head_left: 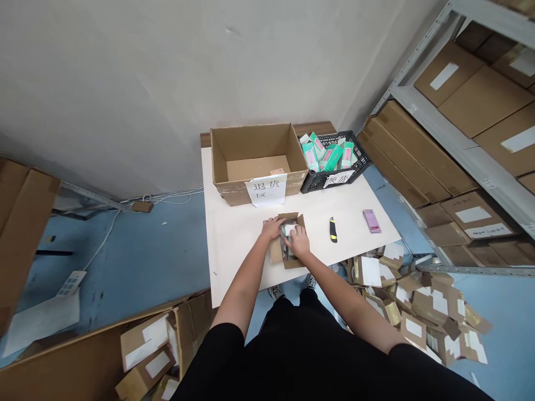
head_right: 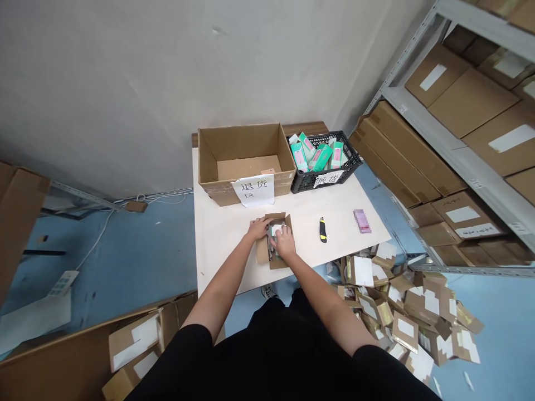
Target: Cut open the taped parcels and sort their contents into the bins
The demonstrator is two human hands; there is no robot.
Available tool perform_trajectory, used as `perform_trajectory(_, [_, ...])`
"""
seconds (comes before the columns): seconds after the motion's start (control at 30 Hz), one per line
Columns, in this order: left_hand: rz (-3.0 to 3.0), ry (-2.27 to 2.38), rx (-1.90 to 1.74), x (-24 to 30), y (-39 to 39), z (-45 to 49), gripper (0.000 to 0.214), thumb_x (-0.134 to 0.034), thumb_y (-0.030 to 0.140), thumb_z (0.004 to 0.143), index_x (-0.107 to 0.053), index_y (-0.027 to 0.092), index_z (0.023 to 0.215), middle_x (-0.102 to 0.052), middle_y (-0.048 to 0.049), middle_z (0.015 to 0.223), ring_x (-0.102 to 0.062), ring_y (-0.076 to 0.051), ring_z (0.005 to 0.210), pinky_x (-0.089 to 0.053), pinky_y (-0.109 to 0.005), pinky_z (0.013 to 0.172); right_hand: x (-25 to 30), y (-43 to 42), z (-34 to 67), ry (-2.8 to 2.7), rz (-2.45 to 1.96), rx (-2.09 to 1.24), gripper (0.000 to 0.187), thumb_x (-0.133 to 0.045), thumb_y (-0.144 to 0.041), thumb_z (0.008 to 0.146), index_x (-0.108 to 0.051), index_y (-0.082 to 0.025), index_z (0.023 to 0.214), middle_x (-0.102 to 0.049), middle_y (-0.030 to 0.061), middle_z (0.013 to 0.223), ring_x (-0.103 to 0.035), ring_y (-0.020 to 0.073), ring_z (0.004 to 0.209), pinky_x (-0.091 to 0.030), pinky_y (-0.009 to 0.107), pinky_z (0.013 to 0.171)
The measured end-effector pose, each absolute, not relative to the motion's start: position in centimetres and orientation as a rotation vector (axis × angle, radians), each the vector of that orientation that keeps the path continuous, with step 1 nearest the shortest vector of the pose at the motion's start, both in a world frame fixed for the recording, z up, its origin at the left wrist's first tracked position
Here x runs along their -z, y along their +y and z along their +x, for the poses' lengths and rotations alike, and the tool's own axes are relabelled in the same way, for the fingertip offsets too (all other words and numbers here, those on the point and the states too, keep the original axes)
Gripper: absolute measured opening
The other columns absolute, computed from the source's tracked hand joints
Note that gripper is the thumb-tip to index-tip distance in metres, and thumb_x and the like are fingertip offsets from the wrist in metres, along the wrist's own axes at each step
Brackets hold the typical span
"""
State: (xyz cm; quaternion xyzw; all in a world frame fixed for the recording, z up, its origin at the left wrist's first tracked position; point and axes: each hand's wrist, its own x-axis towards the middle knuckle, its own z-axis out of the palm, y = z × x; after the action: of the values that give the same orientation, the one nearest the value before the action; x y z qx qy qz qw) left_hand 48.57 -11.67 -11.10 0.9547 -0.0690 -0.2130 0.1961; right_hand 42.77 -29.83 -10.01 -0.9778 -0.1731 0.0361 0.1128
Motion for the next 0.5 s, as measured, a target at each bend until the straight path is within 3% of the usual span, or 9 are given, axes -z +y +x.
perform_trajectory(0.27, [2.684,-0.163,0.496,10.5,-12.7,47.4,0.071,-0.049,0.016,0.092,-0.052,0.04,0.159,-0.057,-0.0078,0.158,-0.05,-0.031,0.138,-0.034,-0.051,0.114,8.6,-28.5,42.6,-0.266,-2.915,-0.369,0.051,-0.056,-0.026,0.1,-0.055,-0.019,0.15,-0.037,0.0152,0.171,-0.049,0.0358,0.138,-0.052,0.045,0.106])
perform_trajectory(0.5, [2.703,-0.023,0.445,10.0,-11.3,46.4,0.064,-0.048,0.018,0.094,-0.055,0.035,0.156,-0.06,-0.0117,0.153,-0.05,-0.032,0.137,-0.032,-0.051,0.114,5.4,-28.7,42.2,-0.521,-2.866,-0.258,0.059,-0.046,-0.028,0.106,-0.048,-0.024,0.164,-0.032,0.0064,0.177,-0.038,0.0366,0.148,-0.05,0.047,0.111])
